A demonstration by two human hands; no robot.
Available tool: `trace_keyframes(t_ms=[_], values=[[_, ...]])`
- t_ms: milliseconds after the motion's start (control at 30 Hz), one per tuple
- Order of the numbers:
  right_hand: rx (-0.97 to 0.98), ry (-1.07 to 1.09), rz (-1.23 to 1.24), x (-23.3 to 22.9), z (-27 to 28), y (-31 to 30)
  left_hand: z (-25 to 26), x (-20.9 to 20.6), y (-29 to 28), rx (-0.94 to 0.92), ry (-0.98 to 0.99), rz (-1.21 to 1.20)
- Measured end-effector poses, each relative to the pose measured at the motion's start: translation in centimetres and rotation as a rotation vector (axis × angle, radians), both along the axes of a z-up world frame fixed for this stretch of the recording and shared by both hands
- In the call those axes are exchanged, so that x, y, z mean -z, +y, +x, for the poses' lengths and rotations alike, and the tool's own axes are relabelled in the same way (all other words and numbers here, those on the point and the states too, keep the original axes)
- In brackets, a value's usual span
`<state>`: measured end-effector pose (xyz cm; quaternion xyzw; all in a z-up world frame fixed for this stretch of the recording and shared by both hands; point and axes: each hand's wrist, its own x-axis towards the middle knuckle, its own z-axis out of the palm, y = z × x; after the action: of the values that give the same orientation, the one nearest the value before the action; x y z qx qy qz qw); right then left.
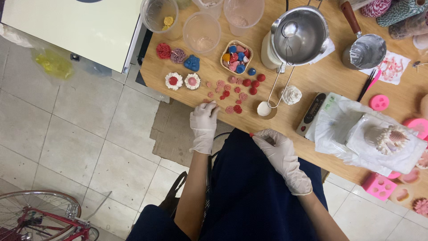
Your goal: The person assembles decorative elements onto wax candle bases, using small wax pieces and tools to place and secure details.
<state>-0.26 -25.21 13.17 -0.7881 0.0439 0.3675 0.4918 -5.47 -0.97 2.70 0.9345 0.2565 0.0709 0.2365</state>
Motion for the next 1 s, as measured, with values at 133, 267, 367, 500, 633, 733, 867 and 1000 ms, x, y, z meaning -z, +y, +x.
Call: trace_keyframes(t_ms=[133,267,367,500,633,733,867,1000], values=[[0.016,-0.055,0.040,0.0,0.0,0.2,0.4,1.8,0.2,0.051,-0.037,-0.038],[-0.009,-0.015,-0.006,0.2,0.0,0.2,0.8,2.5,-0.1,0.084,-0.055,0.090],[0.004,0.010,0.023,0.8,0.0,0.1,1.3,1.7,-0.1,0.073,-0.065,0.105],[0.009,0.065,0.004,3.0,0.2,-0.2,1.6,0.0,0.1,-0.007,-0.090,0.097],[0.066,0.163,-0.008,5.9,0.4,0.3,2.9,0.1,0.3,-0.107,-0.022,0.080],[0.065,0.288,-0.020,6.6,0.9,1.1,4.6,1.4,0.2,-0.134,0.092,0.207],[0.077,0.378,-0.053,6.4,1.4,1.5,5.2,2.6,0.3,-0.209,0.130,0.158],[0.129,0.371,-0.019,6.5,1.5,1.3,4.9,3.2,0.6,-0.249,-0.075,0.093]])
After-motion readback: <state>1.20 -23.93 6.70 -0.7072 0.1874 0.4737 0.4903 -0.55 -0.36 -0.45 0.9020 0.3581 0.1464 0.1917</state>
